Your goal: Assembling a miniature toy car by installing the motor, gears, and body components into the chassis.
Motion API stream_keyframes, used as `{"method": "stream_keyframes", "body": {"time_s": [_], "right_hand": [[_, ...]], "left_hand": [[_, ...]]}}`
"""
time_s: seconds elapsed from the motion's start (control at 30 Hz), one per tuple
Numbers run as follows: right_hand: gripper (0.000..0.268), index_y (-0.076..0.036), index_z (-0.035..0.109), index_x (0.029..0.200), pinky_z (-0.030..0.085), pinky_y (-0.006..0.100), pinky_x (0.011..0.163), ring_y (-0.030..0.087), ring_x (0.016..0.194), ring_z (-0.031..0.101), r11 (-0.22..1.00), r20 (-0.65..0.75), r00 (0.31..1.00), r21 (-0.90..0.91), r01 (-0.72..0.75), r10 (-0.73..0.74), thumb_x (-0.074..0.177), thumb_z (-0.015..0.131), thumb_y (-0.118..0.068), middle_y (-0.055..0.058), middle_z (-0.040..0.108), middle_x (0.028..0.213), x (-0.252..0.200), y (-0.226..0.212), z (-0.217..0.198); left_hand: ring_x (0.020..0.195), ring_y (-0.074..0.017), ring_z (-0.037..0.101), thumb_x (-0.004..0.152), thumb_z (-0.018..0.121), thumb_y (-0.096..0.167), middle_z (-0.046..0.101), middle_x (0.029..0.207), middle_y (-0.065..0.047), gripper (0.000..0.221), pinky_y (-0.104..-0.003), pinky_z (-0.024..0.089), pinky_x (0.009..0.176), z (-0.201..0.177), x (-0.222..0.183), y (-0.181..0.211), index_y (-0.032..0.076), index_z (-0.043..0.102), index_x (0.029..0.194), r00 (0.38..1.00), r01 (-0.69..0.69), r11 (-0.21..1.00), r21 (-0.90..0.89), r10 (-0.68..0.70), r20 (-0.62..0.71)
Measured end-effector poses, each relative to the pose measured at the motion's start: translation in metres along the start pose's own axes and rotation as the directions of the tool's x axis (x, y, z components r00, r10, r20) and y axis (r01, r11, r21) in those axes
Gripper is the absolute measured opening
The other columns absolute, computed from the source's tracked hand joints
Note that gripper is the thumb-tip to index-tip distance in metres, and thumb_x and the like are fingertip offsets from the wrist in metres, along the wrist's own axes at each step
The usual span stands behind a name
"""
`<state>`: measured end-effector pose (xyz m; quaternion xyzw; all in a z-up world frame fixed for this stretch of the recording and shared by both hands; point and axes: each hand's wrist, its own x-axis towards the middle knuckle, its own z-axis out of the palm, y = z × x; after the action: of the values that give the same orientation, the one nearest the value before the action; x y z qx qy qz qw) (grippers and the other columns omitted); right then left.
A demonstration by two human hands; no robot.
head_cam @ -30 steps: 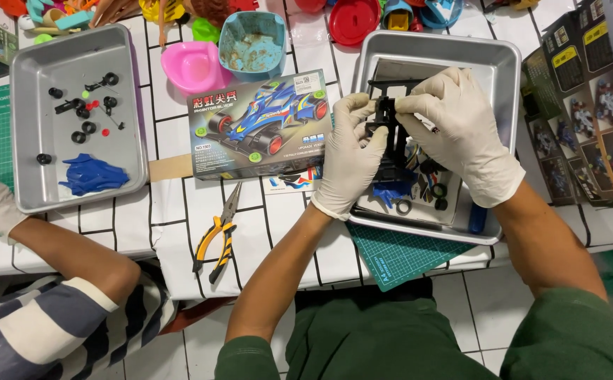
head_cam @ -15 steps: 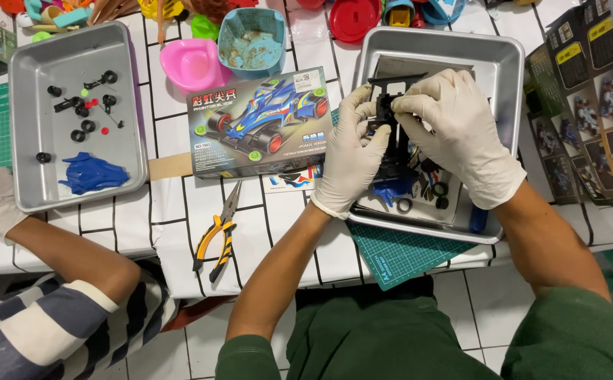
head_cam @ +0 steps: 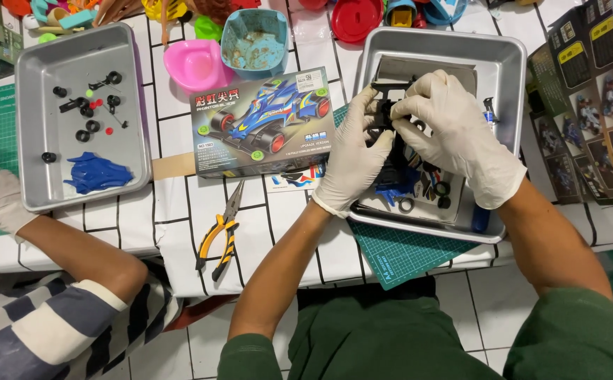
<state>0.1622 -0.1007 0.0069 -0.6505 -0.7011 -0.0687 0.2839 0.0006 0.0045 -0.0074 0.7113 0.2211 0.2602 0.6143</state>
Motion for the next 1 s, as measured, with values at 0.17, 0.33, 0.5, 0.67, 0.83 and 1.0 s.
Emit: {"method": "stream_keyframes", "body": {"time_s": [0.17,0.33,0.5,0.67,0.83,1.0], "right_hand": [[0.021,-0.014,0.064,0.116,0.047,0.044,0.077,0.03,0.093,0.051,0.994,-0.001,0.999,-0.095,-0.046,0.046,0.101,0.079,-0.01,0.007,0.054,0.106,-0.003,0.0,0.002],[0.024,-0.009,0.061,0.114,0.044,0.04,0.084,0.028,0.096,0.055,0.995,-0.067,0.998,-0.097,-0.007,0.0,0.101,0.081,-0.003,0.006,0.059,0.104,-0.001,-0.005,-0.001],[0.021,-0.012,0.065,0.121,0.045,0.043,0.08,0.029,0.089,0.053,0.988,-0.075,0.997,-0.154,-0.011,-0.001,0.105,0.079,-0.008,0.008,0.058,0.101,-0.002,-0.002,0.001],[0.021,-0.013,0.072,0.124,0.051,0.044,0.075,0.031,0.092,0.057,0.982,-0.064,0.998,-0.186,-0.036,0.024,0.104,0.076,-0.009,0.01,0.061,0.106,-0.004,-0.002,0.002],[0.031,-0.005,0.061,0.126,0.051,0.045,0.084,0.033,0.097,0.06,0.999,-0.144,0.989,-0.028,0.035,-0.038,0.101,0.072,0.01,0.014,0.063,0.111,0.001,-0.009,-0.005],[0.026,-0.013,0.067,0.126,0.052,0.045,0.07,0.034,0.099,0.056,0.992,-0.016,0.997,-0.106,-0.07,0.069,0.103,0.067,0.0,0.014,0.057,0.11,-0.001,-0.011,-0.004]], "left_hand": [[0.127,-0.0226,0.064,0.092,0.061,0.007,0.064,0.135,-0.013,0.06,-0.034,0.053,0.108,0.0,0.0,0.001,0.009,0.043,0.149,1.0,-0.022,1.0,0.014,0.022,-0.011],[0.125,-0.0217,0.068,0.092,0.062,0.01,0.068,0.135,-0.016,0.06,-0.03,0.056,0.103,-0.001,-0.001,0.006,0.012,0.043,0.149,1.0,-0.001,0.999,0.036,0.001,-0.016],[0.119,-0.0194,0.069,0.09,0.063,0.009,0.069,0.131,-0.014,0.059,-0.029,0.055,0.104,0.0,0.0,0.009,0.012,0.045,0.147,0.999,0.045,0.999,-0.012,-0.045,-0.022],[0.126,-0.0193,0.061,0.09,0.065,0.011,0.064,0.134,-0.01,0.057,-0.03,0.048,0.112,-0.002,0.003,0.003,0.009,0.049,0.144,0.996,0.074,0.994,-0.084,-0.079,-0.052],[0.125,-0.0199,0.059,0.089,0.066,0.01,0.062,0.135,-0.006,0.053,-0.031,0.047,0.112,-0.002,0.006,-0.004,0.009,0.052,0.14,0.994,0.077,0.991,-0.114,-0.085,-0.071],[0.126,-0.019,0.059,0.09,0.065,0.006,0.061,0.136,-0.008,0.053,-0.03,0.047,0.113,-0.002,0.005,-0.003,0.007,0.052,0.142,0.995,0.061,0.983,-0.173,-0.073,-0.062]]}}
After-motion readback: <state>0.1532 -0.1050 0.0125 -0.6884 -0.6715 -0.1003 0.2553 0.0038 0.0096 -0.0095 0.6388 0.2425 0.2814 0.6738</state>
